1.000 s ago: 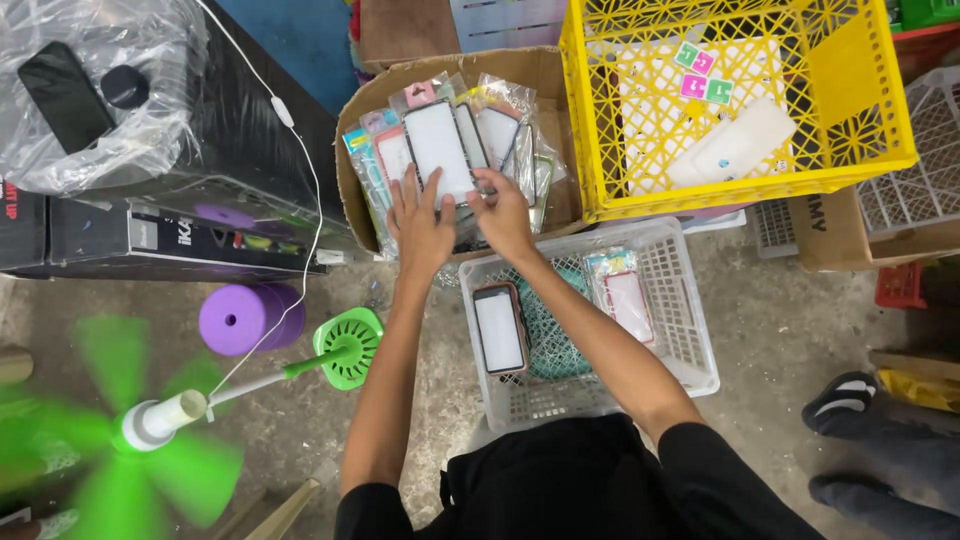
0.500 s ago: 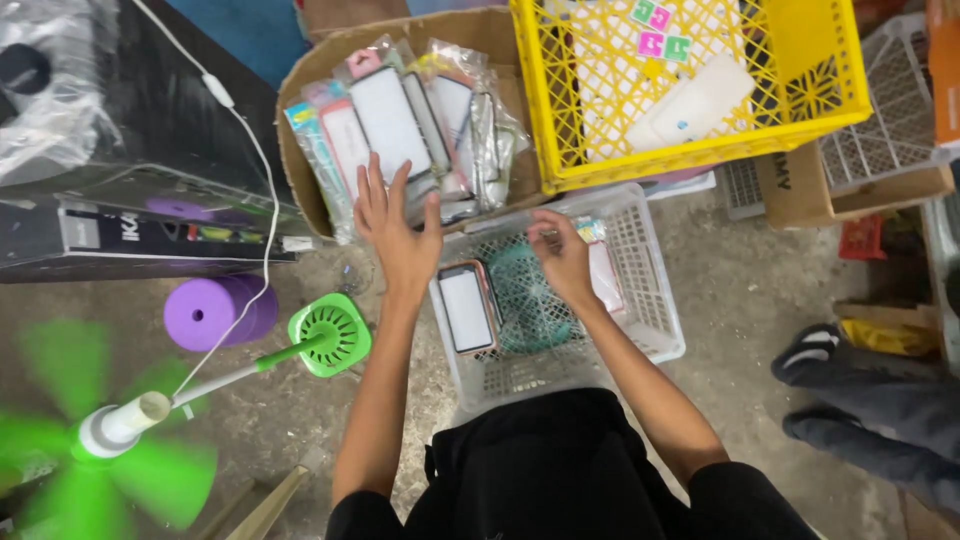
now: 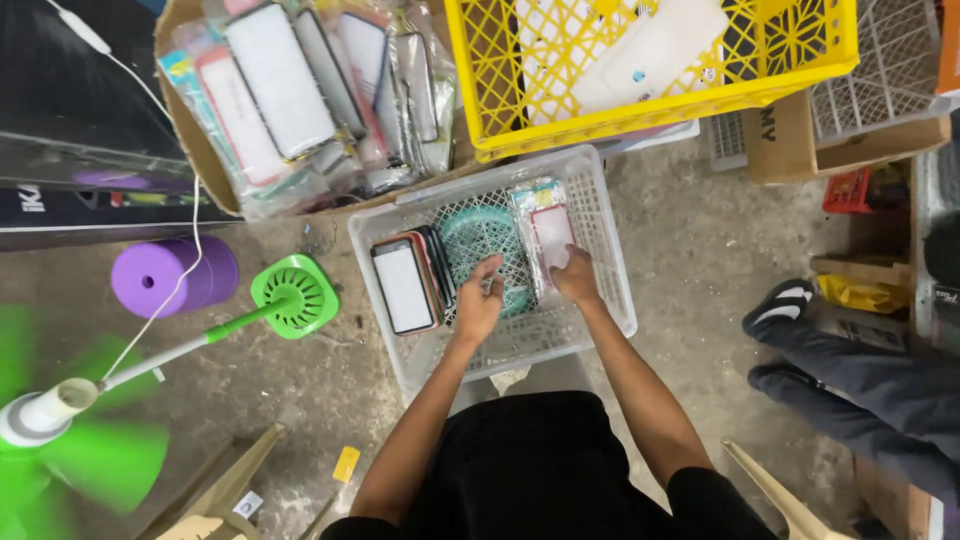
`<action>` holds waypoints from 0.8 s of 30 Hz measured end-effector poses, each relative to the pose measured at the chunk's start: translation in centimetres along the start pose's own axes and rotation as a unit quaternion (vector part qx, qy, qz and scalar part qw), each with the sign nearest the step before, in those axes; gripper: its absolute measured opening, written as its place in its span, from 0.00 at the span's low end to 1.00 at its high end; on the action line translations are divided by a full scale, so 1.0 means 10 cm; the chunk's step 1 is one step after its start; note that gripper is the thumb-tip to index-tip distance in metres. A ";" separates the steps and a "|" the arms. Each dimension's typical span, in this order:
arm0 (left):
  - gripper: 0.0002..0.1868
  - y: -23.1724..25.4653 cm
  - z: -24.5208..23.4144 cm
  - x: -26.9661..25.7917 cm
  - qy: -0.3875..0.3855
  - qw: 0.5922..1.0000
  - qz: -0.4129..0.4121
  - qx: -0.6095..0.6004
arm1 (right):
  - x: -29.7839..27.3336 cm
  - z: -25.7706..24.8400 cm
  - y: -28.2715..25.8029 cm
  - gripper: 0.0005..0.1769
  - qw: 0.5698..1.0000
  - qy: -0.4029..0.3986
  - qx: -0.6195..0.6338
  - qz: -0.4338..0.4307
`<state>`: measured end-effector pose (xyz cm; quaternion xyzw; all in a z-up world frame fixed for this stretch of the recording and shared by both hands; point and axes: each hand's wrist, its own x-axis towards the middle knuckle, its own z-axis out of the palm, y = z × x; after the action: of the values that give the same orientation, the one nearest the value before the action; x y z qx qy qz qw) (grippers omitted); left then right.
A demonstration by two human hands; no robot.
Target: Organize and sort phone screen protectors and cases from a plastic bin.
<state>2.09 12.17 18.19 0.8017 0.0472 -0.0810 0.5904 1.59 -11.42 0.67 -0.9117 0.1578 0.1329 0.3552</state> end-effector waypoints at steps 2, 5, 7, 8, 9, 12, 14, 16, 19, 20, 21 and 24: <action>0.23 -0.38 0.24 -0.03 -0.017 0.998 -0.053 0.006 | -0.09 0.01 -0.09 0.42 0.999 -0.030 -0.011 0.038; 0.25 -0.92 0.61 -0.03 -0.049 0.990 -0.121 0.053 | -0.21 -0.15 -0.42 0.47 0.988 -0.096 -0.036 0.118; 0.27 -1.16 0.84 -0.01 -0.066 0.983 -0.141 0.096 | -0.20 -0.22 -0.53 0.48 0.976 -0.135 -0.050 0.163; 0.27 -1.23 0.92 -0.04 -0.081 0.976 -0.186 0.083 | -0.21 -0.18 -0.48 0.48 0.978 -0.133 -0.055 0.152; 0.28 -1.30 1.00 -0.08 -0.097 0.966 -0.231 0.070 | -0.23 -0.14 -0.43 0.47 0.980 -0.130 -0.059 0.141; 0.26 -1.23 1.16 -0.07 -0.109 0.939 -0.324 -0.024 | -0.22 -0.11 -0.36 0.52 0.975 -0.143 -0.107 0.132; 0.24 -1.35 1.27 -0.11 -0.121 0.937 -0.326 -0.037 | -0.22 -0.06 -0.27 0.49 0.983 -0.120 -0.065 0.126; 0.21 -1.48 1.35 -0.18 -0.132 0.933 -0.330 -0.050 | -0.24 0.10 -0.03 0.47 0.988 -0.100 -0.023 0.120; 0.19 -1.46 1.37 -0.15 -0.092 0.963 -0.214 -0.135 | -0.22 0.29 0.27 0.37 0.998 -0.060 -0.003 0.015; 0.21 -1.31 1.33 -0.12 -0.075 0.957 -0.253 -0.122 | -0.22 0.24 0.20 0.43 0.998 -0.051 0.006 0.022; 0.23 -1.16 1.29 -0.08 -0.058 0.949 -0.291 -0.110 | -0.23 0.19 0.13 0.49 0.999 -0.041 0.015 0.029; 0.25 -1.07 1.25 -0.03 -0.065 0.940 -0.313 -0.122 | -0.32 -0.36 -0.56 0.50 0.985 -0.049 0.075 0.148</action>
<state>-0.93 3.46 4.54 0.6615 0.2665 -0.3075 0.6300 1.30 -9.42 7.72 -0.8413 0.2834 0.2164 0.4063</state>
